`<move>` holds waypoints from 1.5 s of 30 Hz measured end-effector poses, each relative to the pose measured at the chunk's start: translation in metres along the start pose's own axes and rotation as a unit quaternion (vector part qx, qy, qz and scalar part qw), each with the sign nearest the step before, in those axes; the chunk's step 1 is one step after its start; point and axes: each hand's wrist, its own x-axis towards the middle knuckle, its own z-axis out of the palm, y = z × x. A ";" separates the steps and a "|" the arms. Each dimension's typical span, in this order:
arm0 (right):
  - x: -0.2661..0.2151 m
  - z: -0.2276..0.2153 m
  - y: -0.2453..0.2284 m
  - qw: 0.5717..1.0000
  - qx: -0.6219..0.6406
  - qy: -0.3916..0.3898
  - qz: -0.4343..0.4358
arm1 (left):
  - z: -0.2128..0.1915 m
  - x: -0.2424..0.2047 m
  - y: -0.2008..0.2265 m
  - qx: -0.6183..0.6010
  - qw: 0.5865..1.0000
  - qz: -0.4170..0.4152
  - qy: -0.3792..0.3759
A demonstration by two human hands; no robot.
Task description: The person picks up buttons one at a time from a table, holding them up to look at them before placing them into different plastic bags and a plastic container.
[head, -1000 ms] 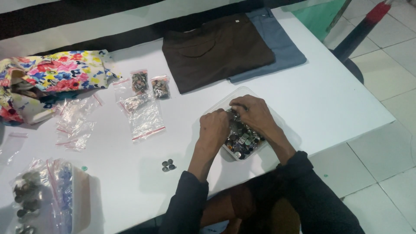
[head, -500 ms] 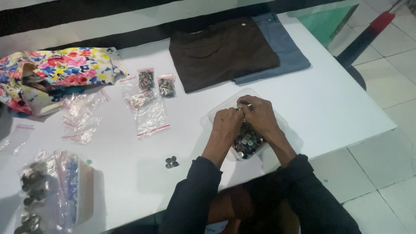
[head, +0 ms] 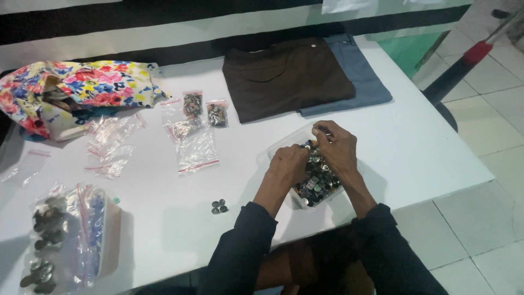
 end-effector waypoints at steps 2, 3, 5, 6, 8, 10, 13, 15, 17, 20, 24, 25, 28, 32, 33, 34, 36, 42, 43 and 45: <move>0.000 0.000 -0.003 1.000 0.008 0.002 0.000 | 0.001 0.000 0.001 -0.025 1.000 -0.011 0.007; -0.001 -0.001 -0.005 1.000 0.016 0.007 0.003 | 0.002 0.000 0.001 -0.050 0.999 -0.017 0.012; -0.002 0.000 -0.004 1.000 0.022 0.007 0.003 | -0.036 -0.015 0.009 -0.114 0.993 -0.027 0.017; -0.003 0.000 -0.004 1.000 0.027 0.009 0.005 | -0.055 -0.023 0.012 -0.178 0.983 -0.034 0.020; -0.007 -0.004 -0.006 0.999 0.025 0.013 -0.016 | -0.060 -0.025 0.015 -0.209 0.977 -0.034 0.037; -0.006 -0.002 -0.009 0.999 0.028 0.004 -0.046 | -0.063 -0.025 0.012 -0.238 0.968 -0.049 0.061; -0.013 -0.002 -0.017 0.995 0.001 0.021 -0.100 | -0.056 -0.025 0.007 -0.345 0.932 -0.060 0.092; -0.016 -0.003 -0.022 0.985 -0.006 0.051 -0.164 | -0.043 -0.022 0.004 -0.411 0.896 -0.018 0.169; -0.021 -0.003 -0.031 0.982 -0.005 0.054 -0.181 | -0.043 -0.035 0.007 -0.436 0.873 -0.020 0.217; -0.041 -0.007 -0.054 0.972 -0.035 0.071 -0.220 | -0.046 -0.060 0.010 -0.478 0.828 0.007 0.293; -0.076 -0.008 -0.096 0.948 -0.093 0.097 -0.288 | -0.068 -0.113 0.009 -0.448 0.802 0.027 0.394; -0.087 -0.005 -0.102 0.948 -0.093 0.096 -0.288 | -0.069 -0.129 0.006 -0.447 0.802 0.026 0.394; -0.121 0.013 -0.114 0.935 -0.074 0.081 -0.338 | -0.066 -0.179 -0.007 -0.403 0.801 -0.032 0.442; -0.161 0.067 -0.096 0.964 0.036 0.009 -0.264 | -0.050 -0.242 -0.031 -0.384 0.805 -0.109 0.439; -0.169 0.083 -0.087 0.966 0.049 -0.041 -0.249 | -0.046 -0.258 -0.036 -0.419 0.793 -0.132 0.422; -0.172 0.094 -0.079 0.967 0.051 -0.043 -0.248 | -0.038 -0.266 -0.041 -0.418 0.794 -0.135 0.421; -0.175 0.116 -0.063 0.958 0.045 -0.110 -0.261 | -0.023 -0.276 -0.055 -0.422 0.810 -0.166 0.372; -0.172 0.143 -0.056 0.965 0.024 -0.197 -0.170 | 0.007 -0.274 -0.068 -0.376 0.840 -0.180 0.347; -0.172 0.145 -0.053 0.965 0.023 -0.200 -0.170 | 0.008 -0.273 -0.068 -0.377 0.839 -0.183 0.347; -0.172 0.149 -0.048 0.962 0.004 -0.178 -0.207 | 0.010 -0.272 -0.067 -0.321 0.867 -0.224 0.309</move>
